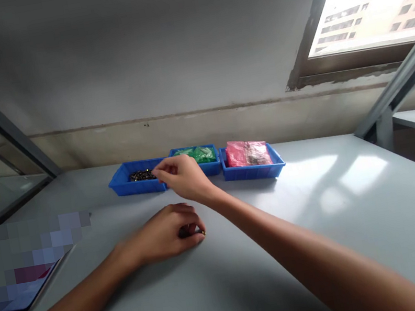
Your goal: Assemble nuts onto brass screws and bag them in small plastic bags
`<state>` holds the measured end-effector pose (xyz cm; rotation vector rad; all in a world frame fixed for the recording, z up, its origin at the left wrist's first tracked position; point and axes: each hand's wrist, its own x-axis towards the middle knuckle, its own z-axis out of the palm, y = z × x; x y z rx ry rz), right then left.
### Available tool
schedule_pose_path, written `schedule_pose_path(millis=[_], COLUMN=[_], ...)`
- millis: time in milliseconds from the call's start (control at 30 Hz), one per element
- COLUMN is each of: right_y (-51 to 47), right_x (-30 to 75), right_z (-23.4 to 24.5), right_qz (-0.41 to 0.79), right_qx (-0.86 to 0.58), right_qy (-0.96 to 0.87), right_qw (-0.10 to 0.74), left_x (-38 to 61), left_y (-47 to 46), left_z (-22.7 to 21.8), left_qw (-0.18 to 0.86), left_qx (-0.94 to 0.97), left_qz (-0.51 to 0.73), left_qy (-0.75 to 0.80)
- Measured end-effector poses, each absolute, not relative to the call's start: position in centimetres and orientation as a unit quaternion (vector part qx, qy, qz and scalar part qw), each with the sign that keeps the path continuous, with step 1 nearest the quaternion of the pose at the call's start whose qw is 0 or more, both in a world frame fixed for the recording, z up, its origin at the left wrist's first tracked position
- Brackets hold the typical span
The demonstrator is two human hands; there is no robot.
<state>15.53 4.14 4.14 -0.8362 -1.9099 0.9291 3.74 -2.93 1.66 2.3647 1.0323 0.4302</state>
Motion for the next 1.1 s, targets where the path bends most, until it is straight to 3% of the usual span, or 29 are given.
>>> schedule_pose_path(millis=[200, 333, 500, 600, 700, 1100], right_y=[1.7, 1.0, 0.9, 0.7, 0.5, 0.3], right_x=[20.1, 22.3, 23.3, 23.1, 23.0, 23.1], right_z=[1.7, -0.5, -1.1, -0.9, -0.8, -0.5], right_qz=[0.238, 0.240, 0.311, 0.333, 0.339, 0.342], right_qx=[-0.322, -0.344, -0.403, -0.411, -0.414, -0.419], right_qy=[-0.829, -0.821, -0.762, -0.756, -0.757, -0.760], right_qw=[0.391, 0.388, 0.401, 0.385, 0.376, 0.360], left_x=[2.9, 2.5, 2.0, 1.8, 1.8, 2.1], left_y=[-2.1, -1.5, -0.9, -0.7, -0.8, -1.2], left_z=[1.3, 1.3, 1.5, 1.4, 1.4, 1.2], left_qw=[0.246, 0.267, 0.447, 0.587, 0.692, 0.747], left_qx=[0.875, 0.854, 0.712, 0.576, 0.469, 0.413], left_qz=[0.183, 0.201, 0.315, 0.420, 0.445, 0.438], left_qy=[0.376, 0.399, 0.440, 0.384, 0.321, 0.282])
